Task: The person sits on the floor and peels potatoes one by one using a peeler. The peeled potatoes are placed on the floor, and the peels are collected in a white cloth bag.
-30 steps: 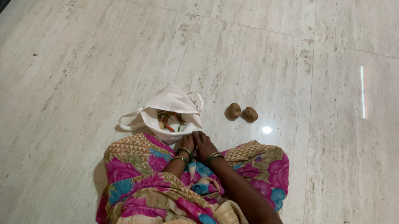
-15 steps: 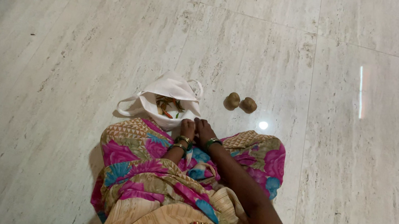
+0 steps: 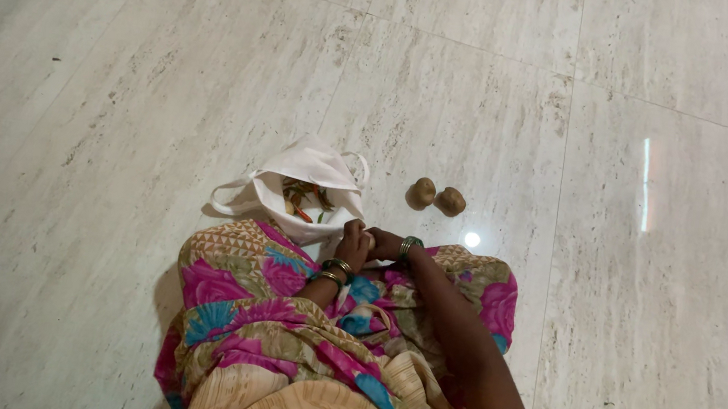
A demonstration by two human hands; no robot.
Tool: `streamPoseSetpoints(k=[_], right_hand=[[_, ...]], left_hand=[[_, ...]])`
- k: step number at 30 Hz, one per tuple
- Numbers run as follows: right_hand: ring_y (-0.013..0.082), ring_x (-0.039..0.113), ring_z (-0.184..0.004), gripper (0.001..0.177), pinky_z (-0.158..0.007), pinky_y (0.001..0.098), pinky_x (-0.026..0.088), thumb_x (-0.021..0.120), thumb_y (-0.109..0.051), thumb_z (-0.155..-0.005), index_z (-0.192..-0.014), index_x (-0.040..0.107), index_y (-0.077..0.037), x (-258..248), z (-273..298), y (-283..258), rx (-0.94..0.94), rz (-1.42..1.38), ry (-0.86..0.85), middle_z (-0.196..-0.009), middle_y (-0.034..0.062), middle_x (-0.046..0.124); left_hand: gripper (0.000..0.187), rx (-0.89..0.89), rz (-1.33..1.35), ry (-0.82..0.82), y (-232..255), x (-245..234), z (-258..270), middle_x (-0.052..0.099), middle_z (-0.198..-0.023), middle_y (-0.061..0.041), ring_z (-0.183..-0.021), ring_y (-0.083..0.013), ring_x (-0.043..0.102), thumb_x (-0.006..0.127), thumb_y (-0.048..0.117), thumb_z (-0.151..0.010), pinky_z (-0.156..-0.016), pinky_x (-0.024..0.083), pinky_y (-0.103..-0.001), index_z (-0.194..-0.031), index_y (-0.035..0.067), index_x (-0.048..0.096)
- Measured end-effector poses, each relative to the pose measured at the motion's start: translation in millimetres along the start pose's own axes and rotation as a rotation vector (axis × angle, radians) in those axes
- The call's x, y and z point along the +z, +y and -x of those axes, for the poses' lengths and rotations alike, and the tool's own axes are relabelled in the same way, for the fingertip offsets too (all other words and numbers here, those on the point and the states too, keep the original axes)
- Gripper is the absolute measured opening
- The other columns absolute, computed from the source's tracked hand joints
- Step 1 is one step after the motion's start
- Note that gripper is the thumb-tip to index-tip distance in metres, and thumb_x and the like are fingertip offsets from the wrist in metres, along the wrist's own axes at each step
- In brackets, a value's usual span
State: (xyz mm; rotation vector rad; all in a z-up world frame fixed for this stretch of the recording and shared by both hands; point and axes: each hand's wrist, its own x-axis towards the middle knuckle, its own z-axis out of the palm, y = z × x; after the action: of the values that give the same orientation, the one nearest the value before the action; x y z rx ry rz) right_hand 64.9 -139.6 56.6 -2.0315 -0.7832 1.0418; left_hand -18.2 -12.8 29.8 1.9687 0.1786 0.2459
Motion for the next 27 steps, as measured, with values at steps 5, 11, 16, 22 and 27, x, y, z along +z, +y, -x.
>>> streamPoseSetpoints(k=[5, 11, 16, 22, 27], right_hand=[[0.0442, 0.057, -0.119, 0.057, -0.100, 0.0477, 0.050, 0.075, -0.033, -0.088, -0.133, 0.054, -0.006, 28.8, -11.7, -7.0, 0.063, 0.443, 0.310, -0.134, 0.0242, 0.054], [0.0435, 0.057, -0.121, 0.060, -0.100, 0.0458, 0.051, 0.077, -0.030, -0.082, -0.132, 0.055, -0.006, 27.6, -11.7, -1.0, 0.003, 0.485, 0.334, -0.135, 0.0224, 0.056], [0.0348, 0.066, -0.116, 0.075, -0.099, 0.0431, 0.054, 0.082, -0.041, -0.074, -0.134, 0.051, -0.008, 3.6, -1.2, 6.4, 0.079, 0.058, 0.334, -0.124, 0.0190, 0.066], [0.0477, 0.059, -0.111, 0.056, -0.086, 0.0506, 0.052, 0.084, -0.036, -0.079, -0.120, 0.065, -0.003, 26.2, -10.6, -3.1, -0.011, 0.494, 0.369, -0.121, 0.0273, 0.063], [0.0396, 0.070, -0.110, 0.054, -0.094, 0.0420, 0.057, 0.085, -0.041, -0.070, -0.107, 0.073, -0.004, 12.2, -11.2, -0.8, 0.122, 0.397, 0.209, -0.116, 0.0237, 0.072]], left_hand=[[0.068, -0.540, -0.277, -0.208, -4.2, -0.7, -15.8, 0.065, -0.127, -0.029, -0.120, -0.0484, 0.060, 0.033, 0.066, -0.101, -0.105, 0.044, -0.056, -0.129, 0.009, 0.055], [0.074, -0.412, -0.302, -0.258, -10.6, -1.2, -17.1, 0.067, -0.126, -0.027, -0.118, -0.0483, 0.062, 0.030, 0.068, -0.100, -0.104, 0.046, -0.055, -0.133, 0.007, 0.054], [0.067, -0.016, -0.145, -0.051, -8.9, 2.8, -8.1, 0.064, -0.130, -0.027, -0.116, -0.0476, 0.062, 0.037, 0.063, -0.100, -0.097, 0.048, -0.054, -0.133, 0.008, 0.055], [0.073, -0.471, -0.262, -0.328, -9.9, -5.3, -16.5, 0.067, -0.128, -0.027, -0.122, -0.0448, 0.062, 0.033, 0.070, -0.102, -0.105, 0.046, -0.052, -0.130, 0.012, 0.065], [0.072, -0.284, -0.269, -0.273, -11.0, 1.0, -13.9, 0.068, -0.125, -0.026, -0.117, -0.0440, 0.065, 0.044, 0.070, -0.095, -0.100, 0.050, -0.050, -0.129, 0.008, 0.060]])
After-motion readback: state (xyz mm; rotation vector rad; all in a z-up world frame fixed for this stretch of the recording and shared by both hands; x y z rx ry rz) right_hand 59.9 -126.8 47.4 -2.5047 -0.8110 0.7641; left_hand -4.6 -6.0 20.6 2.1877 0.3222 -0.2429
